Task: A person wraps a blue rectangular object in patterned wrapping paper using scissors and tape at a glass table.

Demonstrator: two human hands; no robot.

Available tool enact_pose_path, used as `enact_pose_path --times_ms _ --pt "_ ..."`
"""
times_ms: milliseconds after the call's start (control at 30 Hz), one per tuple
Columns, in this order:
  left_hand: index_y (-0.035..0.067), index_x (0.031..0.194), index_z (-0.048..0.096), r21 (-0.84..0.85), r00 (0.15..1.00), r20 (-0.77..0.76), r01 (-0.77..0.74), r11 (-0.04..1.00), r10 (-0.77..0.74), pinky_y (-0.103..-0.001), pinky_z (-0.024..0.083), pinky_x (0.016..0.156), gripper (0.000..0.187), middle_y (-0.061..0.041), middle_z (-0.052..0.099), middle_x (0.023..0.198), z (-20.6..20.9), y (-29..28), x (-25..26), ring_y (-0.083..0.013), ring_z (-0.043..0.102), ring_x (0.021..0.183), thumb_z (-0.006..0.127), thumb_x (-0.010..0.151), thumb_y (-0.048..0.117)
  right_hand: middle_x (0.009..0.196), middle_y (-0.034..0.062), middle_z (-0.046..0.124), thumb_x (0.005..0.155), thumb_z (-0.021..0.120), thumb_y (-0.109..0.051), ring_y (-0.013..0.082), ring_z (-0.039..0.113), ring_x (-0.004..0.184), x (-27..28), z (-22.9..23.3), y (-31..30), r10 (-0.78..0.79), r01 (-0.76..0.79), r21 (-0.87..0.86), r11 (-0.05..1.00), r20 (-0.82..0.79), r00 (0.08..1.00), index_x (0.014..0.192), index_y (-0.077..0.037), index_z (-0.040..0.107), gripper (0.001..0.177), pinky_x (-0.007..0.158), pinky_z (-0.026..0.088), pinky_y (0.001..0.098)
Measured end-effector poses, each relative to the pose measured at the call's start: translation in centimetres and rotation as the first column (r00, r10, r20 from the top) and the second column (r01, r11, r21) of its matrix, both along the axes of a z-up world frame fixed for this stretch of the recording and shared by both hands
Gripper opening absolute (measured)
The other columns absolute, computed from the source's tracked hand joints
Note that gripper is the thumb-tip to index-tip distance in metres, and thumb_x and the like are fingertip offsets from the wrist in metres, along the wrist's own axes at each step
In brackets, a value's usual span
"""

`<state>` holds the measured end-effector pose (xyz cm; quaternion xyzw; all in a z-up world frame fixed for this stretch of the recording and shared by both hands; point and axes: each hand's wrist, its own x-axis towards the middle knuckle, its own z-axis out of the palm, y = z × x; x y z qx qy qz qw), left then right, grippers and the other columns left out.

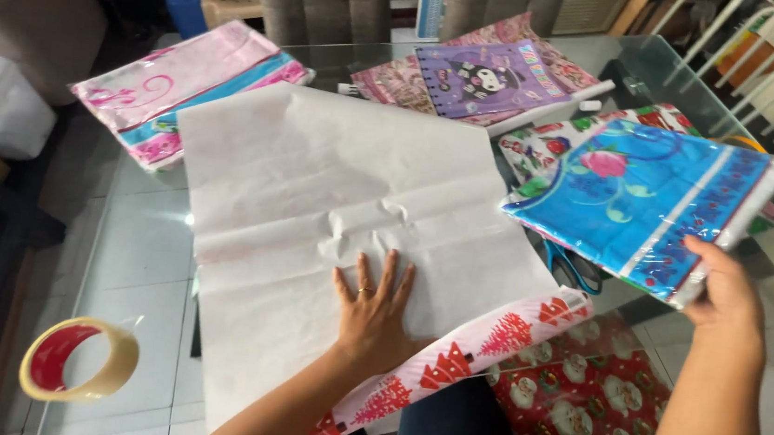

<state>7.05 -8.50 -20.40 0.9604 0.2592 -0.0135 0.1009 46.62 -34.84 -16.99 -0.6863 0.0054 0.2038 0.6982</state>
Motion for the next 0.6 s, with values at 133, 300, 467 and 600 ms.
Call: enact_pose_path --times_ms 133,300,467,600 --pt "0.025 0.161 0.022 0.491 0.901 0.424 -0.149 0.858 -0.086 -0.076 -0.005 0.121 0.13 -0.01 0.01 0.172 -5.2 0.5 0.2 -0.0487 0.0 0.157 0.037 0.067 0.114 0.142 -0.013 0.062 0.093 0.059 -0.023 0.0079 0.064 0.128 -5.8 4.9 1.7 0.067 -0.104 0.202 0.974 0.179 0.982 0.152 -0.032 0.049 0.061 0.113 0.053 0.0344" --pt "0.029 0.161 0.028 -0.042 0.985 0.137 0.113 0.993 -0.106 -0.079 -0.006 0.113 0.096 -0.015 0.009 0.17 -0.6 -0.6 0.0 -0.0533 -0.001 0.152 0.039 0.083 0.084 0.139 0.0134 0.068 0.085 0.06 -0.003 0.0361 0.067 0.119 -17.6 6.9 5.2 0.384 -0.318 0.739 0.594 0.086 0.919 0.153 -0.014 0.056 0.069 0.096 0.054 0.058" --pt "0.02 0.159 0.038 0.376 0.978 0.055 0.165 0.912 -0.2 -0.077 0.022 0.108 0.073 -0.017 0.032 0.164 -1.8 -4.5 1.4 -0.0501 0.021 0.148 0.054 0.093 0.047 0.09 0.0027 0.06 0.082 0.063 0.001 0.0243 0.061 0.078 -31.7 5.5 12.9 0.152 0.0 0.521 0.854 -0.25 0.956 0.103 -0.011 0.061 0.024 0.07 0.051 0.036" --pt "0.009 0.156 0.046 0.96 0.763 -0.257 0.27 0.068 0.594 -0.052 0.054 0.101 0.07 -0.015 0.042 0.161 1.0 -9.2 3.5 -0.0356 0.042 0.144 0.065 0.09 0.001 0.128 0.0148 0.064 0.084 0.057 0.004 0.0363 0.061 0.117 -35.8 6.6 15.0 0.34 -0.074 0.615 0.785 -0.327 0.882 0.141 -0.01 0.056 0.059 0.102 0.05 0.0516"
